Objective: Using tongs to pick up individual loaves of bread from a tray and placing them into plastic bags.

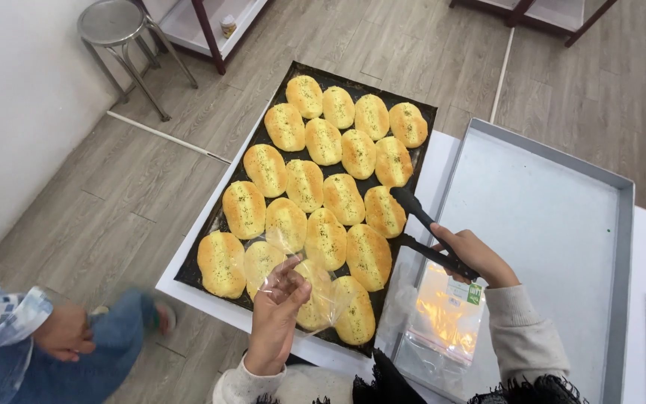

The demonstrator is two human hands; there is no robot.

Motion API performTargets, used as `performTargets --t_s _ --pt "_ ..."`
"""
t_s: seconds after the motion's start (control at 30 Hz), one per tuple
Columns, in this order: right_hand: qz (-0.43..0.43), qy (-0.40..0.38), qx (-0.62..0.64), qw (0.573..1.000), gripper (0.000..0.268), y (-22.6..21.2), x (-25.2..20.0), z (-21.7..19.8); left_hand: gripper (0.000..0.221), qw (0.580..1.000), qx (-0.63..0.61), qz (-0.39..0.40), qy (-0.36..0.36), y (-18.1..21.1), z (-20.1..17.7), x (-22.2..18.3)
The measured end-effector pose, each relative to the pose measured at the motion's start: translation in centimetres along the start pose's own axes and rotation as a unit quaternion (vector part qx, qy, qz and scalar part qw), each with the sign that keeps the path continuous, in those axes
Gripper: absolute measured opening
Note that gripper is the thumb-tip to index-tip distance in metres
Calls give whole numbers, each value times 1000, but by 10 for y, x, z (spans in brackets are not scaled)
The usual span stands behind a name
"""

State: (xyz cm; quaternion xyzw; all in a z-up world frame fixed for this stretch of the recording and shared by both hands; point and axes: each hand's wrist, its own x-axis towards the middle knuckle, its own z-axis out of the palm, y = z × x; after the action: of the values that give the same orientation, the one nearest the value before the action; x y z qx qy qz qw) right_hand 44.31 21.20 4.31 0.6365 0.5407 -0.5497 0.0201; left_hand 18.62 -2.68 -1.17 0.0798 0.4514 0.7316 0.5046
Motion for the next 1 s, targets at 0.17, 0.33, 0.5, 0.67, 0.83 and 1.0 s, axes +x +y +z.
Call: performTargets --t_s 0.17,0.33,0.5,0.67,0.83,1.0 --pt "-16 -66 116 991 58 19 18 2 53 1000 -7 -17 10 -4 0 -1" --pt "6 -166 223 960 47 95 87 7 55 1000 -15 -18 11 -7 -4 4" --pt "24 -68 142 987 31 68 54 20 55 1000 -13 -14 14 -6 -2 7" --pt "-17 -35 49 998 32 68 63 16 55 999 -13 -31 26 -5 1 10" --pt "-43 -25 52 997 30 70 70 8 53 999 -2 -30 22 -6 3 15" --pt "-75 4 -23 997 36 71 76 1 50 1000 2 -18 23 -2 3 18"
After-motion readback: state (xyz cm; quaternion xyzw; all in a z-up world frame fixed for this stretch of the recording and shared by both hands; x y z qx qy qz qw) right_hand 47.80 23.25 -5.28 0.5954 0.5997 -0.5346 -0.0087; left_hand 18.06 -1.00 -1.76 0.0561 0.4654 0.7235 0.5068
